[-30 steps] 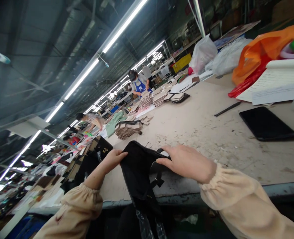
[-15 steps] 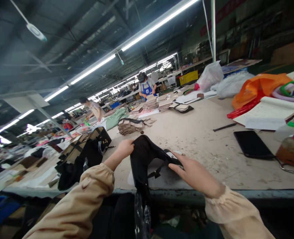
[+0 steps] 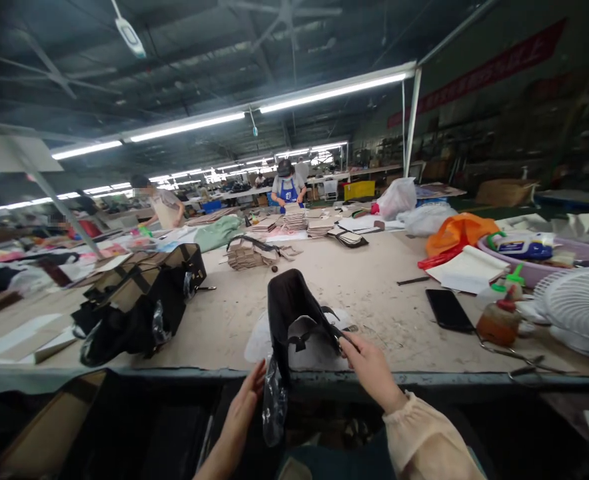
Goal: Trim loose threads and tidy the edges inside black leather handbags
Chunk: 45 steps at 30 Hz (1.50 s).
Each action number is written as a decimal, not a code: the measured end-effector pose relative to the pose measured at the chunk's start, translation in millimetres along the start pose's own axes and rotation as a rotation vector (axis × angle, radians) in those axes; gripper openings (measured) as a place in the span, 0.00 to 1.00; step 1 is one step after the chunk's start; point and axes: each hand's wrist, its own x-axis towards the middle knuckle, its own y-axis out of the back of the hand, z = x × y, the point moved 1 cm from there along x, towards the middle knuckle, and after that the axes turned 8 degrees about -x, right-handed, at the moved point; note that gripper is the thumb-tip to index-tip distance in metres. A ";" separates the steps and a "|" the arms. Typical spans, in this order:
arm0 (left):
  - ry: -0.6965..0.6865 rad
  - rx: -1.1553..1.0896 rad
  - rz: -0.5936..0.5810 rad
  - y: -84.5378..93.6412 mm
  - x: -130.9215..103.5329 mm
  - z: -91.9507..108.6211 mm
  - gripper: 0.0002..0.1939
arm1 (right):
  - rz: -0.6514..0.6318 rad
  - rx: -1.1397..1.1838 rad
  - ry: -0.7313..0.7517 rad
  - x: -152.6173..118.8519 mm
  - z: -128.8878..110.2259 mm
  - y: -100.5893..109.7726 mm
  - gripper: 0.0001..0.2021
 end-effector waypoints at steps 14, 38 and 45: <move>-0.023 0.136 0.002 -20.4 -51.2 -53.1 0.36 | -0.274 -0.208 0.348 -78.0 -44.0 -108.7 0.18; 0.418 -1.201 0.267 40.6 -39.3 -22.5 0.08 | -0.280 0.732 -0.501 -37.3 -3.1 -74.9 0.32; 0.552 -0.970 0.101 72.4 -50.6 -39.0 0.12 | -0.608 0.844 -0.271 -34.1 -65.3 -108.2 0.27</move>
